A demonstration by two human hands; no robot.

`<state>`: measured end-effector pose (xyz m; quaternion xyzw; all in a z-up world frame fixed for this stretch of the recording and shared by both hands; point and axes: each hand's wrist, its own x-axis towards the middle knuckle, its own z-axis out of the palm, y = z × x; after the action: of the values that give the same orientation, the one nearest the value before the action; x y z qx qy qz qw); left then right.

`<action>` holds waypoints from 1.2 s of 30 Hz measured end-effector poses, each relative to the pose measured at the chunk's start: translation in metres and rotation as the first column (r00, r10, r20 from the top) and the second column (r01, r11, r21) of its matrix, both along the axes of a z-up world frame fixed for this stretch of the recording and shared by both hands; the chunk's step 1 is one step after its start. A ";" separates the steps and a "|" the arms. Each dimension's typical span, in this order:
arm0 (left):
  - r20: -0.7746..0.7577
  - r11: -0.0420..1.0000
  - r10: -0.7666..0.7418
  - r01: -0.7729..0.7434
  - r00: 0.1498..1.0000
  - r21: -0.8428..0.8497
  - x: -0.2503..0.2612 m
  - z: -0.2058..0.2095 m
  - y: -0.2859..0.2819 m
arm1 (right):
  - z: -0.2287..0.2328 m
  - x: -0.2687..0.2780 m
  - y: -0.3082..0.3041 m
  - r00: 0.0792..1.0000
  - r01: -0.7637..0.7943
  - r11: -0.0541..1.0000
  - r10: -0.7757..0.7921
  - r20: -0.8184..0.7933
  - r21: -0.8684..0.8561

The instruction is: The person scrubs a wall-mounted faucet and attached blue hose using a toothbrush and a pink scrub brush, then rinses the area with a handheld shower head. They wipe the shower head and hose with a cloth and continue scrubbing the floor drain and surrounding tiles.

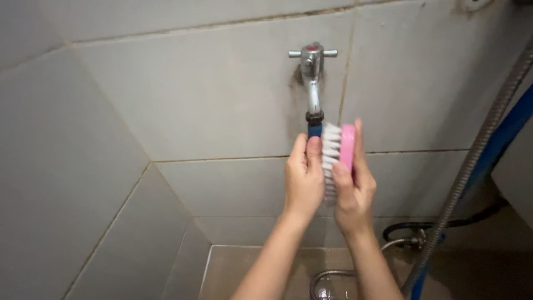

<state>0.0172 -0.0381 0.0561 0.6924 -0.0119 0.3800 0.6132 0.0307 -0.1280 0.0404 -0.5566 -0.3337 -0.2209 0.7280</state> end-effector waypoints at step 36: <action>0.057 0.982 -0.154 0.159 0.986 -0.100 0.006 -0.001 0.043 | 0.040 0.052 0.032 0.998 0.010 0.999 -0.008 -0.058 0.039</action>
<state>0.0230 0.0045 0.0547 0.6469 -0.0618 0.3476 0.6760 0.0831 -0.0961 0.0807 -0.5499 -0.3056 -0.2145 0.7471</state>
